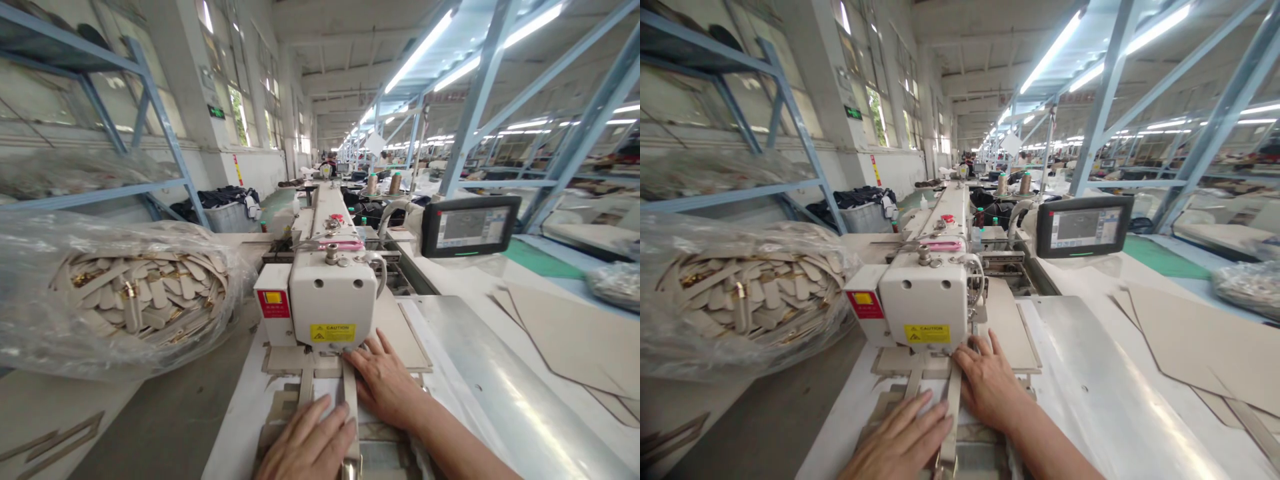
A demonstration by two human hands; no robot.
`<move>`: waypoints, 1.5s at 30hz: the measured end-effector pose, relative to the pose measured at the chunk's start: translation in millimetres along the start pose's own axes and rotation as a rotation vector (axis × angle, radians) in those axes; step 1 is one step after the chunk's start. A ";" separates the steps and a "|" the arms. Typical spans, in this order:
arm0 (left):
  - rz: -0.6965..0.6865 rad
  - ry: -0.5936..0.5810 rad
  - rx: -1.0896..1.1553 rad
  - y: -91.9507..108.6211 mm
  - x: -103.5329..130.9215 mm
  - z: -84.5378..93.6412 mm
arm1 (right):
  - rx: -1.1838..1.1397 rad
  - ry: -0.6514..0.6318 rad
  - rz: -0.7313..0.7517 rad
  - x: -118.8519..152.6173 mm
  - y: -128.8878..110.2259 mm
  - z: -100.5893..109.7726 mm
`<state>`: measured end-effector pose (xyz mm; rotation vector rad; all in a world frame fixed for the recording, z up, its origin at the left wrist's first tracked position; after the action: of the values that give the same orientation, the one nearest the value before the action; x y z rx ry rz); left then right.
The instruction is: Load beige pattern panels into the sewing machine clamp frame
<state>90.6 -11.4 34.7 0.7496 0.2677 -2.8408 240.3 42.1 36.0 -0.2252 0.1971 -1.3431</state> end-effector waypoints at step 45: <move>0.235 -0.224 0.005 -16.1 0.4 -44.8 | 0.167 0.012 -0.133 6.2 -12.7 -7.8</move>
<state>107.5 14.0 -1.8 0.4252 0.1288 -2.6699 227.6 33.0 31.9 -0.0908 0.0799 -1.4854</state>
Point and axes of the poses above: each hand's wrist, its own x-axis away from the middle knuckle, its own z-axis out of the back of the hand, y = z × x, the point moved 9 cm from there along -x, towards the middle knuckle, and after that the axes turned 5 degrees about -y, right-handed, at the moved point
